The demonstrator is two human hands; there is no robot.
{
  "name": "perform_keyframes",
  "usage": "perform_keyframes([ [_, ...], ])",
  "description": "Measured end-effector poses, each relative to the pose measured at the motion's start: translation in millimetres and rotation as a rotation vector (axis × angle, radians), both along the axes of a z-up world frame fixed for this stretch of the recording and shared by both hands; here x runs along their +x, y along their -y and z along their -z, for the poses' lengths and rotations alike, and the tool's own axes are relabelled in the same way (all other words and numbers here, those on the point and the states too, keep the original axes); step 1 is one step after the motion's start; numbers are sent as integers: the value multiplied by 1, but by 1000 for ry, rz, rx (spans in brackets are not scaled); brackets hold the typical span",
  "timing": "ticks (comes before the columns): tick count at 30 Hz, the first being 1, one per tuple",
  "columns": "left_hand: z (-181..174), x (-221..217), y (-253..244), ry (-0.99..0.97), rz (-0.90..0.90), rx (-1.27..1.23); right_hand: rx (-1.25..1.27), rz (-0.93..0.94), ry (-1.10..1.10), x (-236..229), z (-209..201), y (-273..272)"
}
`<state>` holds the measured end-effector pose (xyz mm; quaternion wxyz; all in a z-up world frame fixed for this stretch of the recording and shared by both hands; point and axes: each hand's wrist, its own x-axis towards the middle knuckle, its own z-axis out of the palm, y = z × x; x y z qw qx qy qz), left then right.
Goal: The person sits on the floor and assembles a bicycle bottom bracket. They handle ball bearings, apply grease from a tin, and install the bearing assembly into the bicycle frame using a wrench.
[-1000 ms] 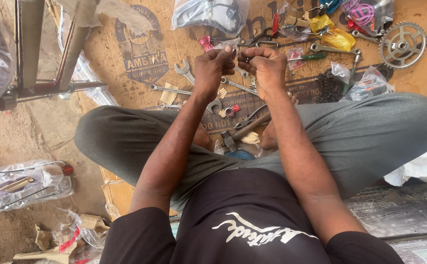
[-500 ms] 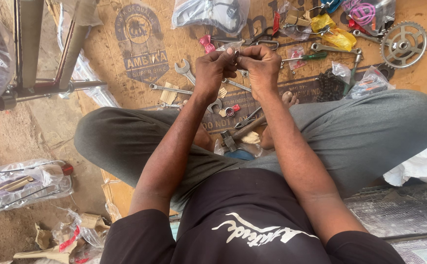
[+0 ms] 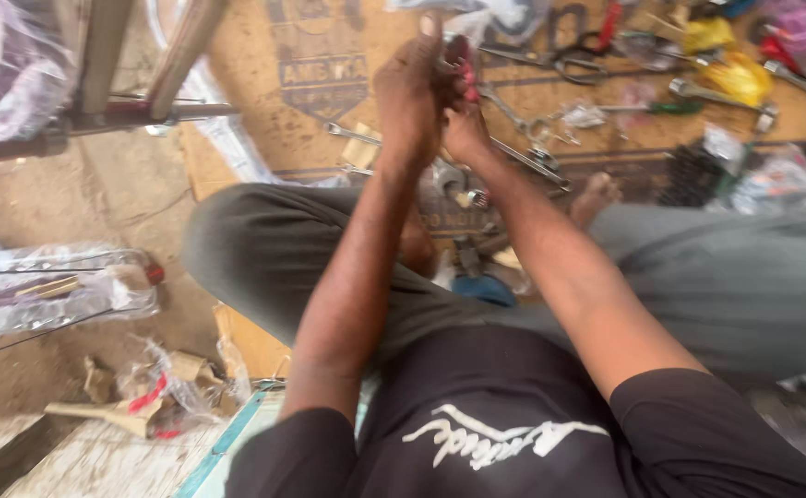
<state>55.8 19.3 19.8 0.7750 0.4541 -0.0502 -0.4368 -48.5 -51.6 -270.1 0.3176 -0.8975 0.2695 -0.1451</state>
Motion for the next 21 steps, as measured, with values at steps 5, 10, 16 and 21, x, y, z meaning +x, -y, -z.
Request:
perform_keyframes([
  [5, -8, 4, -8, -83, -35, -27, 69, -76, -339, 17, 35, -20],
  [10, -11, 6, 2, -274, -28, -110, -156, -161, -341, 24, 52, -19],
  [16, -17, 6, 4, -281, 21, -47, -1524, -342, -1234, 20, 24, -32],
  [21, -17, 4, 6, -286, 16, -73, -3242, -343, -1525, 21, 18, -28],
])
